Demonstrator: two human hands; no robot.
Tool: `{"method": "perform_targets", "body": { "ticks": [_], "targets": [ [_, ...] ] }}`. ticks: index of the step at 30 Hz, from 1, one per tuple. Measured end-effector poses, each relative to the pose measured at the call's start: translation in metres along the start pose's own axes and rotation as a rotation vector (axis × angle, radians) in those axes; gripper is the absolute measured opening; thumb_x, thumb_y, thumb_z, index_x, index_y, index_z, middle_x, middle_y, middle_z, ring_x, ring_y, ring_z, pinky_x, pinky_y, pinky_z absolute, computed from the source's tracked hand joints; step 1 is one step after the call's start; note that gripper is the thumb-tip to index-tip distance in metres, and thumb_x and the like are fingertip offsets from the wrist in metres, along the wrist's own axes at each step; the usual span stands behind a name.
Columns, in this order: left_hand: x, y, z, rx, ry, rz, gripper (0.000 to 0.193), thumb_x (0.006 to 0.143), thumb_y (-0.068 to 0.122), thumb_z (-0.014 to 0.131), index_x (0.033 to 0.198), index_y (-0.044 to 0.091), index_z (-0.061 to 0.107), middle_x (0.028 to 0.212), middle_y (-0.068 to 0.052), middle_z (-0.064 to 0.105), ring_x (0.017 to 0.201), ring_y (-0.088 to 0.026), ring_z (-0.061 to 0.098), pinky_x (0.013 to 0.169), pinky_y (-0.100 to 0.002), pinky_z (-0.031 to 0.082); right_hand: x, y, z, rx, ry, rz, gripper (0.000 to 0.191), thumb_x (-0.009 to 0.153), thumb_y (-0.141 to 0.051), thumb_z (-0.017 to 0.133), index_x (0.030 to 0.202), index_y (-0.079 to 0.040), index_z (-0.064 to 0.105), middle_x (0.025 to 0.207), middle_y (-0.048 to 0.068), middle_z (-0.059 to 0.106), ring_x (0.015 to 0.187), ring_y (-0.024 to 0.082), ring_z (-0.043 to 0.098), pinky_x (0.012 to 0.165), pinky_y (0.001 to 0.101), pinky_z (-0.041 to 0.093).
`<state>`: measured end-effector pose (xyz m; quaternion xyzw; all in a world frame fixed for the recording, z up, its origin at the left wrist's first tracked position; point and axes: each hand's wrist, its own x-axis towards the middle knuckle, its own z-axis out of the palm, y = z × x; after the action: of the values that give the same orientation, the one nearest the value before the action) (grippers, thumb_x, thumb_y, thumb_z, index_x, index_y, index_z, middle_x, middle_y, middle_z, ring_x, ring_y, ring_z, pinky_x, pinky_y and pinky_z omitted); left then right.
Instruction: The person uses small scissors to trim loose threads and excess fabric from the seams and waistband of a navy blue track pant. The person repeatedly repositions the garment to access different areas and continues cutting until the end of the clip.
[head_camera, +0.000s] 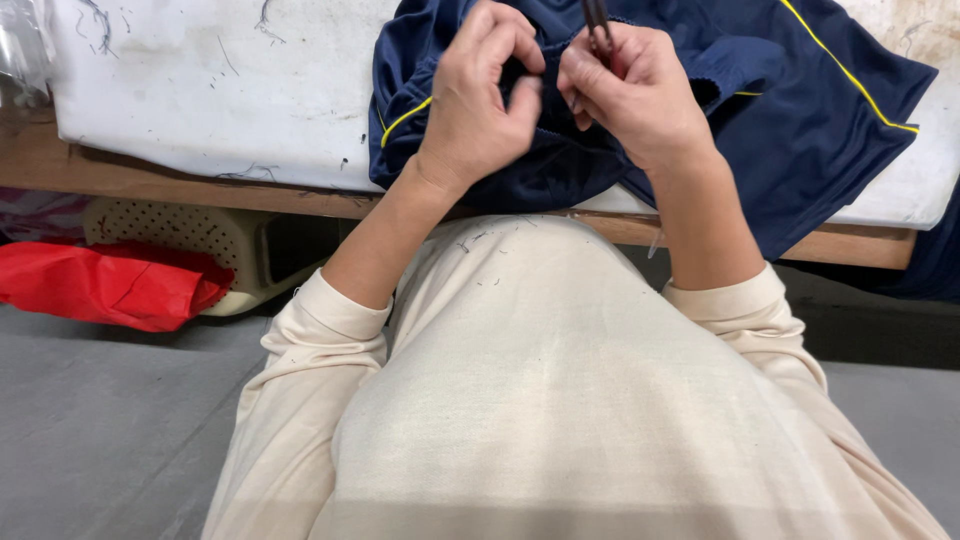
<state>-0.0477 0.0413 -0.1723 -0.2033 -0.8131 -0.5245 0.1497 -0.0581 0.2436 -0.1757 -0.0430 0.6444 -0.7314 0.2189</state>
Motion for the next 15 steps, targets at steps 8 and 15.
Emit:
{"method": "perform_targets", "body": {
  "ticks": [8,15],
  "targets": [
    [0.012,-0.003,0.009,0.246,0.028,0.188,0.013,0.091,0.008,0.08,0.088,0.011,0.068,0.08,0.001,0.061,0.075,-0.019,0.058,0.074,-0.036,0.04,-0.004,-0.043,-0.012,0.12,-0.084,-0.194,0.021,0.109,-0.016,0.06,0.095,-0.003,0.067,0.071,-0.001,0.062,0.056,0.002,0.052,0.058,0.0202,0.046],
    [0.003,-0.047,0.02,-0.499,0.02,-0.26,0.01,0.108,0.005,0.067,0.099,0.006,0.062,0.085,0.004,0.056,0.079,-0.004,0.052,0.073,-0.021,0.046,-0.022,-0.022,0.013,-0.842,0.33,-0.466,0.025,0.114,-0.02,0.068,0.097,-0.002,0.066,0.072,0.004,0.061,0.059,0.011,0.057,0.057,0.0239,0.043]
  ]
}}
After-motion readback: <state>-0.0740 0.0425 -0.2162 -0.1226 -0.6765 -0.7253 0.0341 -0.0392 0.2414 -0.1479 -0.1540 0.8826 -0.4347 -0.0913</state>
